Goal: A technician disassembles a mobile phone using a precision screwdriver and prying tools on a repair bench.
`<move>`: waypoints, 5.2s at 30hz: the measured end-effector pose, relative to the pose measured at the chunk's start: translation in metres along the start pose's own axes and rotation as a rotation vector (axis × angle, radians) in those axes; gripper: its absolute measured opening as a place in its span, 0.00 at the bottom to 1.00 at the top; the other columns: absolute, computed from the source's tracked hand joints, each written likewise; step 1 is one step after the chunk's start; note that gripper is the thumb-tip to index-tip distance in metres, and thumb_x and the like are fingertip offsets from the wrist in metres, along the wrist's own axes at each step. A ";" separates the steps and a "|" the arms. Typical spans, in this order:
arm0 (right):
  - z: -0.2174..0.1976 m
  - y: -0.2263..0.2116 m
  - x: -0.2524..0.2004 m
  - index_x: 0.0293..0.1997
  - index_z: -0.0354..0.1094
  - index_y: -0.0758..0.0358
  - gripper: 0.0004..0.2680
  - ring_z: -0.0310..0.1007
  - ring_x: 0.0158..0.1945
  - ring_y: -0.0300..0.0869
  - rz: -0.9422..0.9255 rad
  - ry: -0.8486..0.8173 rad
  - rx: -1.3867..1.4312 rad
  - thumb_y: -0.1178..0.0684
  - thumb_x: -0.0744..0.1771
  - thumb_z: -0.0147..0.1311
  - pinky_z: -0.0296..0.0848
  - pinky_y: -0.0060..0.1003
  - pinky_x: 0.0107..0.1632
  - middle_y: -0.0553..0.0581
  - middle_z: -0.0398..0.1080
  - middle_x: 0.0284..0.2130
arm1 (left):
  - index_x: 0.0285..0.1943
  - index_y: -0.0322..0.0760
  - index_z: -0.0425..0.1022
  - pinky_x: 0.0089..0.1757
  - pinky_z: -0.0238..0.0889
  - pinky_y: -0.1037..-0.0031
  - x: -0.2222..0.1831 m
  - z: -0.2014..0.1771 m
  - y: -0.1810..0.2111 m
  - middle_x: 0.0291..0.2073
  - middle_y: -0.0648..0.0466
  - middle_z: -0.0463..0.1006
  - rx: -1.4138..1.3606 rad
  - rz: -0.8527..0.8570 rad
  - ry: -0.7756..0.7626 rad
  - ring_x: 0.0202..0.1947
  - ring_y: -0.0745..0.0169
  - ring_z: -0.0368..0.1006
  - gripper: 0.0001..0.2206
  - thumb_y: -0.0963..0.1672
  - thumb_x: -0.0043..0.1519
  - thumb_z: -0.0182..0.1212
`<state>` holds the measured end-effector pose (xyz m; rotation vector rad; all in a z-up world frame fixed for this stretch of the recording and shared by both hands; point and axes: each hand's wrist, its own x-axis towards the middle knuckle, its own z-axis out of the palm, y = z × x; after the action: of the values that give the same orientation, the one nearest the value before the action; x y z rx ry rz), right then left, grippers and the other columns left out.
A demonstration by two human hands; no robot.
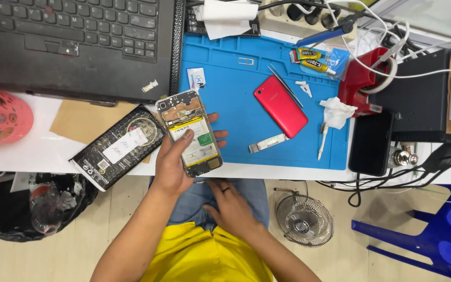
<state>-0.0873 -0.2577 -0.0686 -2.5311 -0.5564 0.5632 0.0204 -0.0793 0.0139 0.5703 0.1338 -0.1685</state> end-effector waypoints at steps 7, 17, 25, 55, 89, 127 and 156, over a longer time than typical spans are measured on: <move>0.026 0.011 0.018 0.48 0.70 0.59 0.07 0.68 0.44 0.59 -0.117 0.180 0.018 0.52 0.68 0.54 0.69 0.53 0.45 0.63 0.69 0.36 | 0.73 0.30 0.61 0.50 0.74 0.51 0.017 0.002 -0.002 0.62 0.33 0.74 0.010 -0.066 0.074 0.49 0.34 0.77 0.26 0.45 0.66 0.54; 0.030 0.003 0.022 0.48 0.71 0.61 0.12 0.71 0.41 0.56 -0.352 0.190 -0.200 0.63 0.62 0.50 0.72 0.51 0.41 0.60 0.69 0.38 | 0.69 0.31 0.65 0.46 0.78 0.57 0.128 0.026 -0.013 0.61 0.38 0.77 0.084 -0.051 -0.094 0.48 0.37 0.81 0.22 0.44 0.65 0.56; -0.149 0.079 0.015 0.41 0.77 0.60 0.10 0.76 0.41 0.49 -0.121 0.978 -0.166 0.69 0.62 0.58 0.75 0.38 0.43 0.51 0.73 0.37 | 0.59 0.25 0.72 0.49 0.80 0.45 0.166 0.029 -0.027 0.56 0.34 0.78 0.063 0.114 -0.188 0.46 0.38 0.83 0.18 0.45 0.66 0.60; 0.005 0.084 -0.046 0.50 0.75 0.62 0.09 0.67 0.56 0.54 -0.137 0.271 -0.256 0.52 0.68 0.54 0.62 0.57 0.63 0.58 0.74 0.49 | 0.70 0.27 0.64 0.51 0.74 0.56 0.159 0.016 -0.030 0.62 0.38 0.74 -0.223 -0.152 -0.173 0.48 0.43 0.78 0.28 0.47 0.62 0.59; 0.017 0.142 -0.084 0.53 0.56 0.58 0.16 0.68 0.36 0.39 0.657 1.079 0.926 0.65 0.65 0.57 0.71 0.32 0.36 0.55 0.62 0.39 | 0.71 0.29 0.63 0.49 0.73 0.57 0.156 0.009 -0.028 0.61 0.37 0.75 -0.239 -0.119 -0.129 0.47 0.44 0.76 0.27 0.44 0.61 0.56; -0.198 0.038 -0.054 0.53 0.68 0.63 0.08 0.59 0.25 0.39 -0.409 0.792 0.793 0.50 0.73 0.49 0.61 0.33 0.31 0.53 0.61 0.23 | 0.72 0.29 0.62 0.47 0.74 0.58 0.155 0.012 -0.019 0.60 0.36 0.75 -0.201 -0.069 -0.147 0.46 0.44 0.76 0.29 0.44 0.59 0.56; -0.195 -0.025 0.016 0.44 0.81 0.63 0.06 0.60 0.19 0.38 -0.313 0.628 0.469 0.58 0.64 0.62 0.64 0.32 0.25 0.51 0.59 0.17 | 0.67 0.29 0.66 0.54 0.78 0.51 0.153 0.020 -0.024 0.63 0.36 0.74 -0.303 -0.095 -0.113 0.50 0.41 0.79 0.22 0.45 0.65 0.55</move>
<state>0.0133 -0.3011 0.0958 -1.9651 -0.4914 -0.2026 0.1664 -0.1290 -0.0081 0.2522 0.0749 -0.2667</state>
